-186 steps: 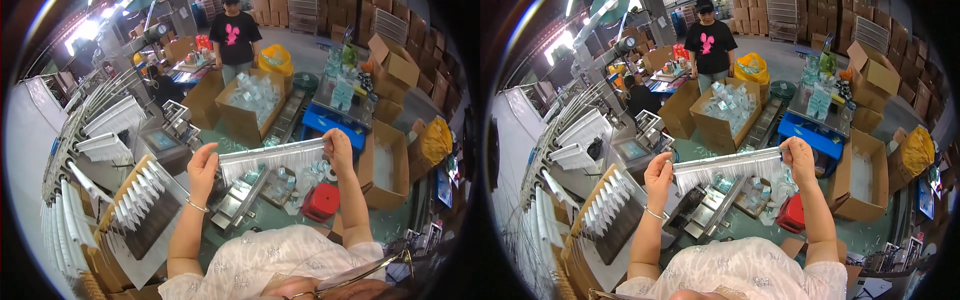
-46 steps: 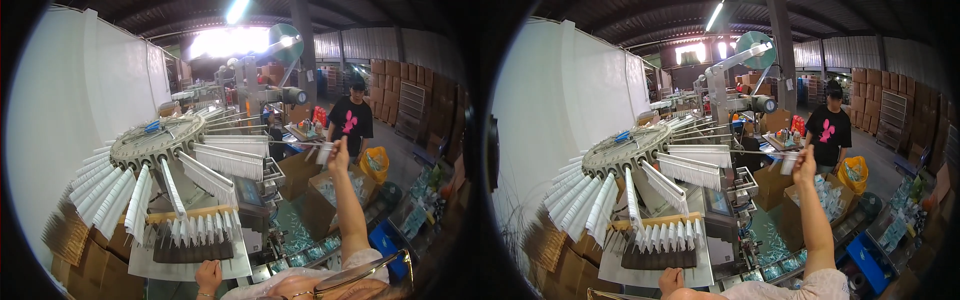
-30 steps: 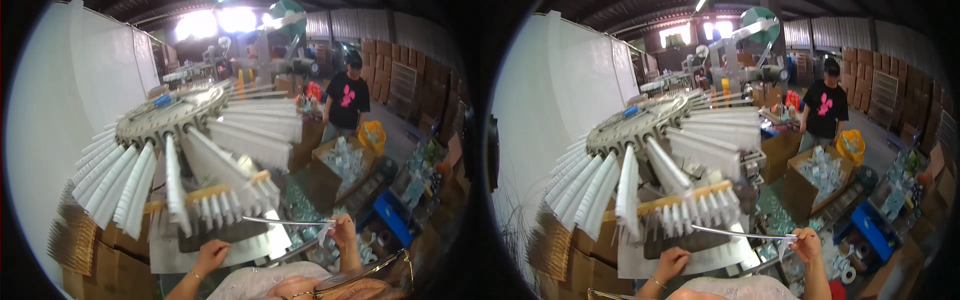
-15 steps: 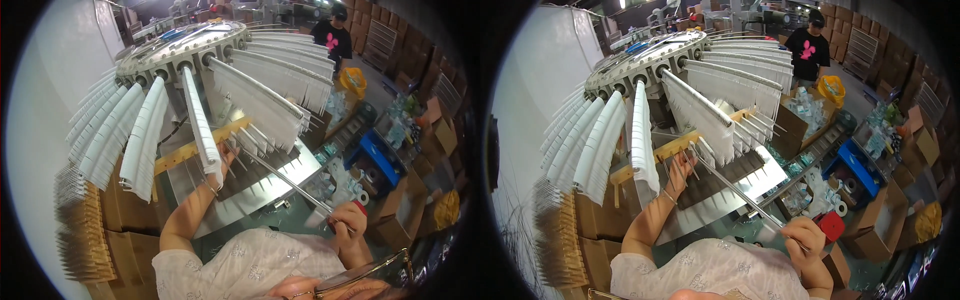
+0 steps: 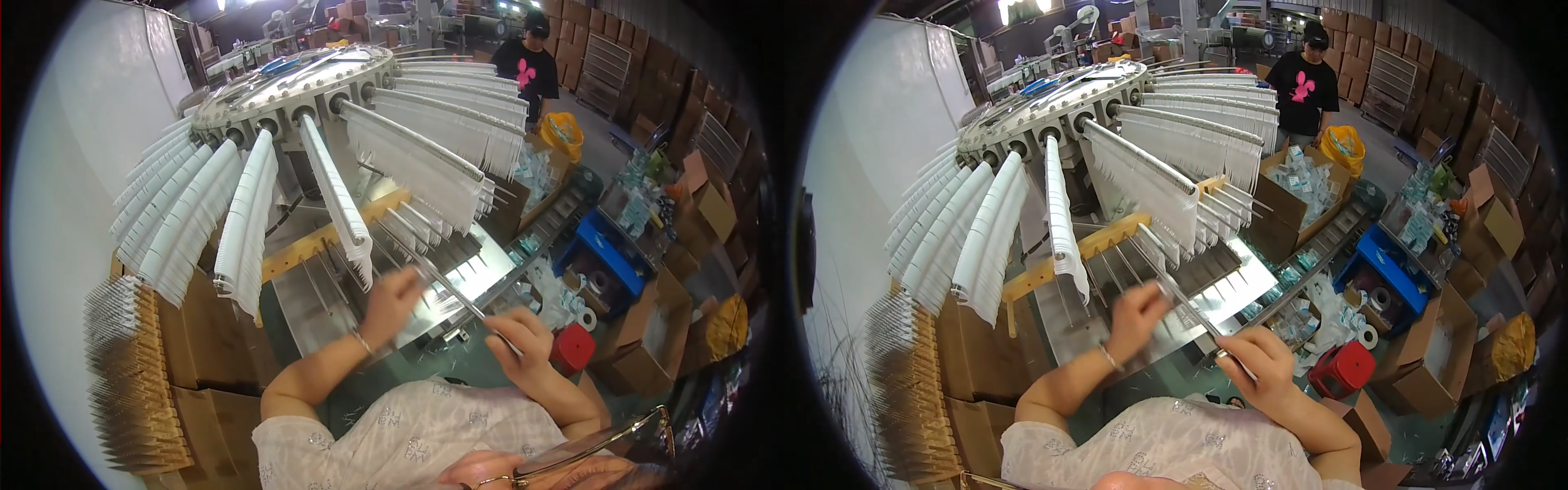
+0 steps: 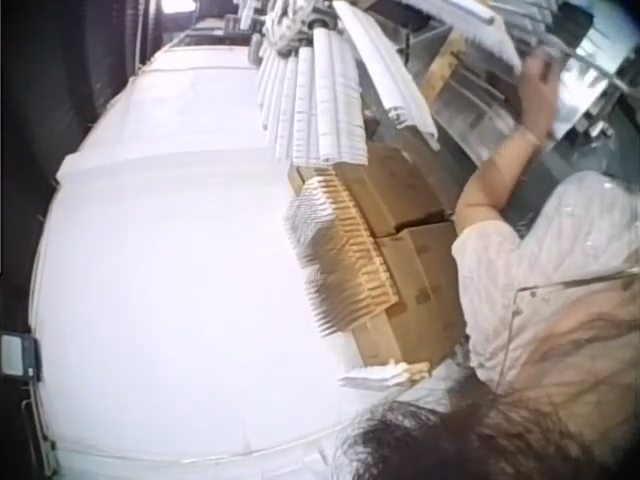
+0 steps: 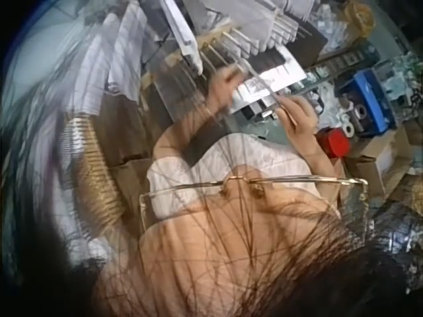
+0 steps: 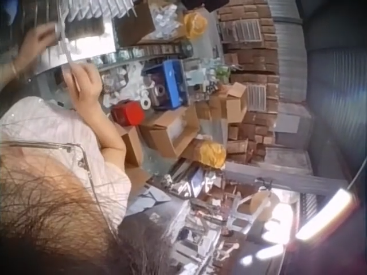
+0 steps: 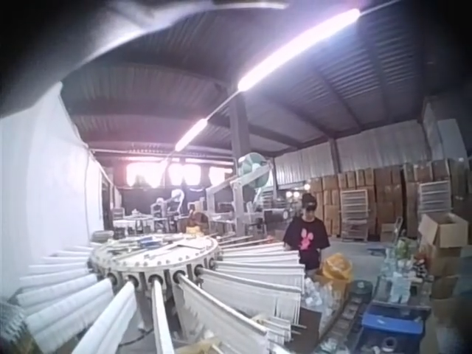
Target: Loading items into a rotating assembly machine and then packing finished plastic containers into a cardboard box.
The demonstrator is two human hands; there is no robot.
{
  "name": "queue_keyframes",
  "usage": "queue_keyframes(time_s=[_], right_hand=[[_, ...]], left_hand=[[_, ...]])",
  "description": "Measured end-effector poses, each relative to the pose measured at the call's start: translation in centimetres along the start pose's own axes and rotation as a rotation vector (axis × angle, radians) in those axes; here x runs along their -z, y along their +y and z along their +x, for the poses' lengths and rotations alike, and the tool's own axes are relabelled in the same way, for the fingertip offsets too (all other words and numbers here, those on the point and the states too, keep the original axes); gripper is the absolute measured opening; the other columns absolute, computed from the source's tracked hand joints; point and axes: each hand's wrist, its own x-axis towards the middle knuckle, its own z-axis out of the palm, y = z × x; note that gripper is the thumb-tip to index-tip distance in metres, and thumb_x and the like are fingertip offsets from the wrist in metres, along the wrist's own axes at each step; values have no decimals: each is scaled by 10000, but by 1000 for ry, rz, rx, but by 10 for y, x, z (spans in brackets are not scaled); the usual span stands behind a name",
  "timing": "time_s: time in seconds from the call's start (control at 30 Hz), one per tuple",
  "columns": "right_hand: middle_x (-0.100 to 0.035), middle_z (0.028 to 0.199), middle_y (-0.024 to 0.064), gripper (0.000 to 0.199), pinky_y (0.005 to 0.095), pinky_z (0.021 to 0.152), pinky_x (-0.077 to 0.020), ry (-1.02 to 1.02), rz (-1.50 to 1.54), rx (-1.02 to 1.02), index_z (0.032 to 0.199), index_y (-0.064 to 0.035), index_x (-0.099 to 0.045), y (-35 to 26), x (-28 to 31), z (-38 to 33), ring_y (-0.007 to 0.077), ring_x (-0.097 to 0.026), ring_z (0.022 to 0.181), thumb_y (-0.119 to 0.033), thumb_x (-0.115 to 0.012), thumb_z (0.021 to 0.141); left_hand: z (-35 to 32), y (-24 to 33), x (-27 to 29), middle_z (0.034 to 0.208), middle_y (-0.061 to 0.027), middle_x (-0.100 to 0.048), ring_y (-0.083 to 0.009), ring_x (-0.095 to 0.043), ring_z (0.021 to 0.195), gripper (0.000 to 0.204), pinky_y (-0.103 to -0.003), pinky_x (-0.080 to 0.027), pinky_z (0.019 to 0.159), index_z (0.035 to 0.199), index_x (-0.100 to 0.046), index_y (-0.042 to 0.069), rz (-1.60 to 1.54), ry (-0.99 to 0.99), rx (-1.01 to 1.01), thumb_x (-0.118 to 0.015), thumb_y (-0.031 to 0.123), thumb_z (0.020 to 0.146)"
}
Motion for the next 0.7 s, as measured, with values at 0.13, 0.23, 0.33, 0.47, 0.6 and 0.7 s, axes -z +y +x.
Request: queue_keyframes(time_s=[0.13, 0.23, 0.33, 0.47, 0.6, 0.7], right_hand=[[-521, 673, 90, 185, 270, 473, -394, 73, 77, 79, 814, 12, -592, 10, 26, -37, 193, -486, 538, 2, -624, 632], [-527, 671, 97, 171, 278, 463, -396, 86, 70, 109, 796, 9, -592, -2, 45, -35, 198, -491, 521, 17, -603, 625], [-533, 676, 101, 164, 279, 461, -398, 59, 9, 109, 793, 4, -593, -4, 45, -18, 202, -501, 526, 23, -593, 630], [-539, 684, 97, 148, 270, 472, -401, 63, -35, 149, 797, -1, -593, 5, 23, 1, 207, -513, 549, 18, -591, 651], [-537, 680, 102, 143, 276, 483, -406, 84, 2, 111, 802, 4, -591, 21, 16, -10, 211, -516, 558, 11, -590, 660], [-531, 666, 105, 142, 282, 476, -404, 113, 21, 124, 798, 11, -589, 24, 29, -28, 212, -513, 546, 11, -586, 656]], left_hand=[[-4, -17, 2, 723, -45, -514, -72, -453, 594, 295, -206, -352, 531, 1016, -540, 40, -12, 97, 1, -583, 125, 737], [30, -112, 18, 852, -13, -499, -60, -413, 528, 262, -189, -311, 459, 1047, -457, 88, -1071, 320, 341, -495, 243, 840], [55, -116, 29, 755, 8, -472, -56, -377, 471, 264, -177, -274, 403, 1009, -469, 84, -971, 87, 146, -458, 302, 863], [58, -100, 10, 638, 30, -406, -43, -322, 447, 340, -173, -231, 381, 1066, -470, 49, -726, 201, 279, -462, 317, 857], [27, -31, -4, 607, 59, -391, -17, -306, 483, 304, -156, -223, 425, 1081, -485, -12, -426, 72, 281, -472, 177, 844], [10, -22, -9, 645, 41, -428, -23, -333, 508, 281, -156, -227, 427, 1064, -504, -3, -582, -160, 299, -462, 155, 835]])
